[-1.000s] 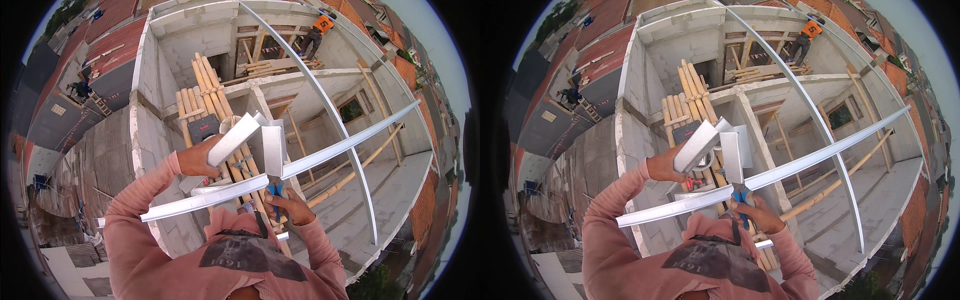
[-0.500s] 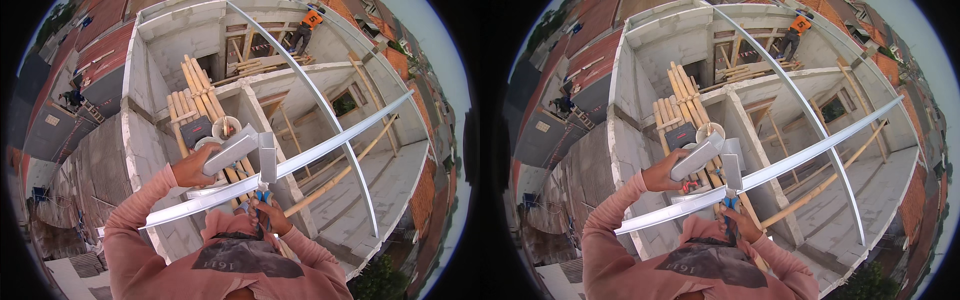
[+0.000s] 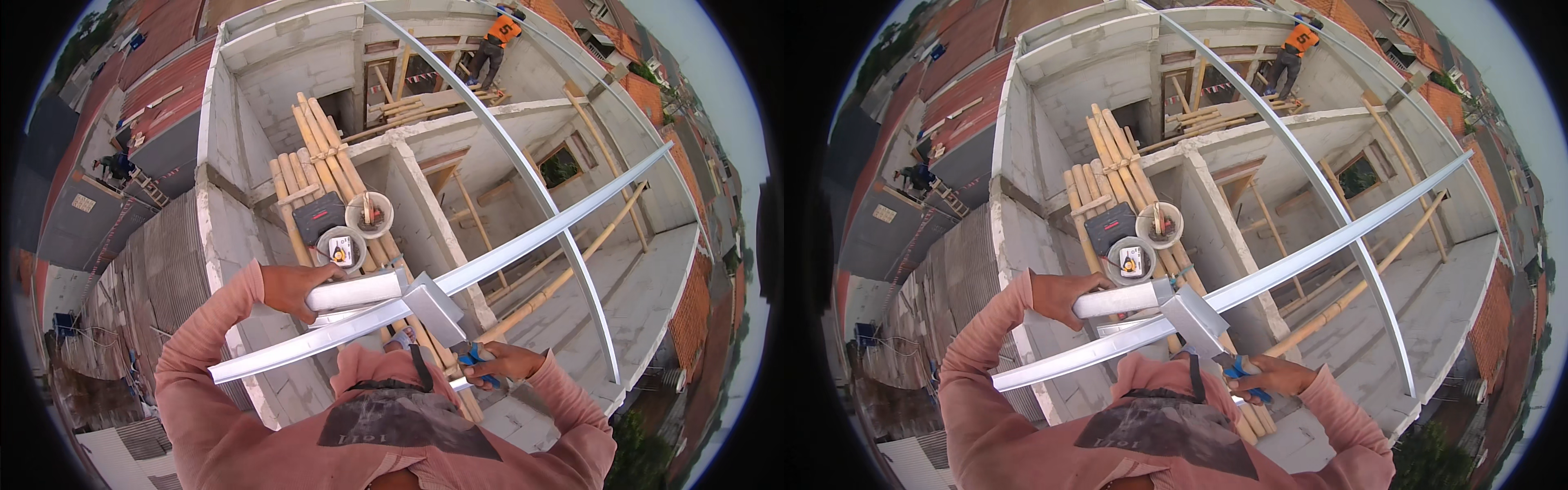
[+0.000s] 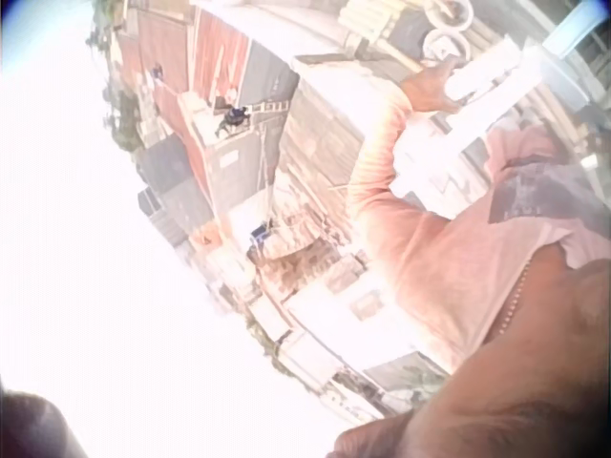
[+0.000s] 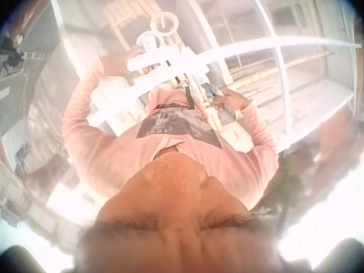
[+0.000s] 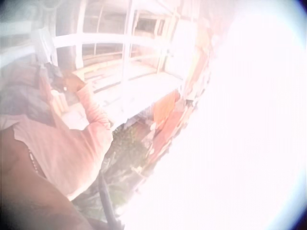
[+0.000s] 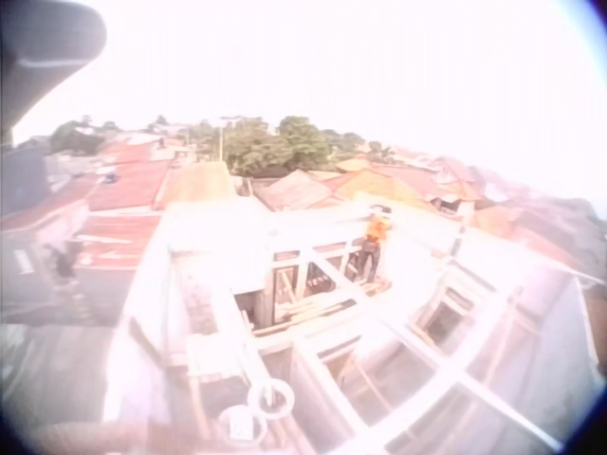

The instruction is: The person aligns and secures metal framing pieces on a roof structure. They use pliers to bend the metal, mark a piece with a pencil, and secure a junction using a power drill and screws.

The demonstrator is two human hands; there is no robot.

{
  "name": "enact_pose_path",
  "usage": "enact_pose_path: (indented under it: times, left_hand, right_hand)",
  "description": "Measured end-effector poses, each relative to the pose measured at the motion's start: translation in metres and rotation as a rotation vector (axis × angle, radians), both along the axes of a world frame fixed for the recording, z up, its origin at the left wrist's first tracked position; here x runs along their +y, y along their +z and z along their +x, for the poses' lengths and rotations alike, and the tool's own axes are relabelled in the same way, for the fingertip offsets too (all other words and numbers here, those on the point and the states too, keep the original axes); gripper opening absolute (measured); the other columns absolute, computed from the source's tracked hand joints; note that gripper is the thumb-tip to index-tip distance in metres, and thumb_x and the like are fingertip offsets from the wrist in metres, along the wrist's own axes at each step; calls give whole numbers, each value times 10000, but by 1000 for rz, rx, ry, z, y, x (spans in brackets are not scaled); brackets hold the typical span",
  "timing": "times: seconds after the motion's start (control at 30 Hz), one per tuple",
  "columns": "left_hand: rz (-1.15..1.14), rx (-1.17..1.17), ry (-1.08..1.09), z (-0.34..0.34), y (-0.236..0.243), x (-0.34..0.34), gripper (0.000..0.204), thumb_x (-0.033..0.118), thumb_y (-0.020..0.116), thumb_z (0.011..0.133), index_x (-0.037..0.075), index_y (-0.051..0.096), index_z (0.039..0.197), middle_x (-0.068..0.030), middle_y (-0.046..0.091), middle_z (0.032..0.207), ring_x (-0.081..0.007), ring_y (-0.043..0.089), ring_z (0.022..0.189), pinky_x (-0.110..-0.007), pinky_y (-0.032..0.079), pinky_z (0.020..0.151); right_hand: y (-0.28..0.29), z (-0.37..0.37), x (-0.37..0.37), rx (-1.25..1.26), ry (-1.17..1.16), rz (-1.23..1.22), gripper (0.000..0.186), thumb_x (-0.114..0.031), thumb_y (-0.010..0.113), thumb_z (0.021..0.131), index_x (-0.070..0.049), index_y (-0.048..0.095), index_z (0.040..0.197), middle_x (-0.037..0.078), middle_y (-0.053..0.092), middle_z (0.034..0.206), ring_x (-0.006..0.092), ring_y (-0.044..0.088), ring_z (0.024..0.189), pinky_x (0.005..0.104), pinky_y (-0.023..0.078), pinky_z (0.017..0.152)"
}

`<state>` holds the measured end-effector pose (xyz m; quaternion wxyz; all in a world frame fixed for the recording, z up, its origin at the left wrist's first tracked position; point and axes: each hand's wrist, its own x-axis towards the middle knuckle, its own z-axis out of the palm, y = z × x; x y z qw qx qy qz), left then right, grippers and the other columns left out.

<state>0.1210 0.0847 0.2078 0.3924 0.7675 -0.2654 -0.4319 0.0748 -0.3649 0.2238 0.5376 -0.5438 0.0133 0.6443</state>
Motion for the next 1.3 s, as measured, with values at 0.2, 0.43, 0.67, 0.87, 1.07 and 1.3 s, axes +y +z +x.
enact_pose_path:
  times: [0.2, 0.43, 0.67, 0.87, 1.07, 1.3]
  left_hand:
    - [-60, 47, 200, -8, -24, -17, 915, 171, 803, 771, 26, 276, 1505, -198, 568, 1299, -256, 575, 1207, -358, 432, 1050]
    - [-517, 37, 697, 8, -31, -77, 1088, 199, 762, 768, 51, 89, 1611, -176, 513, 1377, -252, 512, 1256, -346, 404, 1076]
    - [-54, -27, 255, 3, 2, 10, 977, 101, 795, 696, 76, 293, 1533, -140, 528, 1361, -250, 542, 1240, -367, 432, 1055]
    - [-2, -188, -214, 9, -3, 5, 839, 81, 802, 713, 72, 390, 1443, -163, 556, 1337, -324, 564, 1247, -398, 430, 1073]
    - [-186, -41, 388, -11, -58, -40, 932, 182, 779, 779, 56, 242, 1531, -197, 531, 1357, -248, 525, 1256, -357, 395, 1083]
    - [-301, 127, 563, 14, -60, -39, 1080, 222, 796, 748, 58, 150, 1598, -176, 493, 1416, -264, 489, 1302, -382, 383, 1111]
  right_hand:
    - [-35, -26, 36, 159, -338, 194, 149, -182, 635, 996, -58, 552, 988, 37, 529, 765, 135, 526, 651, 286, 449, 586]
    - [-34, 6, 160, -371, -741, 185, 223, -253, 646, 990, -60, 547, 937, 29, 553, 742, 120, 544, 637, 281, 452, 588]
    - [-2, 34, 12, -99, 22, -14, 190, -229, 671, 969, -52, 606, 958, 3, 570, 742, 98, 542, 625, 267, 441, 570]
    - [-9, 2, -14, 98, 499, -103, 181, -222, 658, 989, -44, 628, 993, 3, 568, 765, 97, 536, 660, 267, 440, 592]
    - [-74, -43, 109, -207, -611, 155, 240, -278, 617, 1013, -69, 566, 905, 4, 554, 720, 101, 553, 645, 258, 450, 586]
    - [-62, -6, 131, -339, -634, 56, 245, -263, 657, 981, -51, 562, 904, 16, 574, 713, 110, 568, 610, 277, 449, 563]
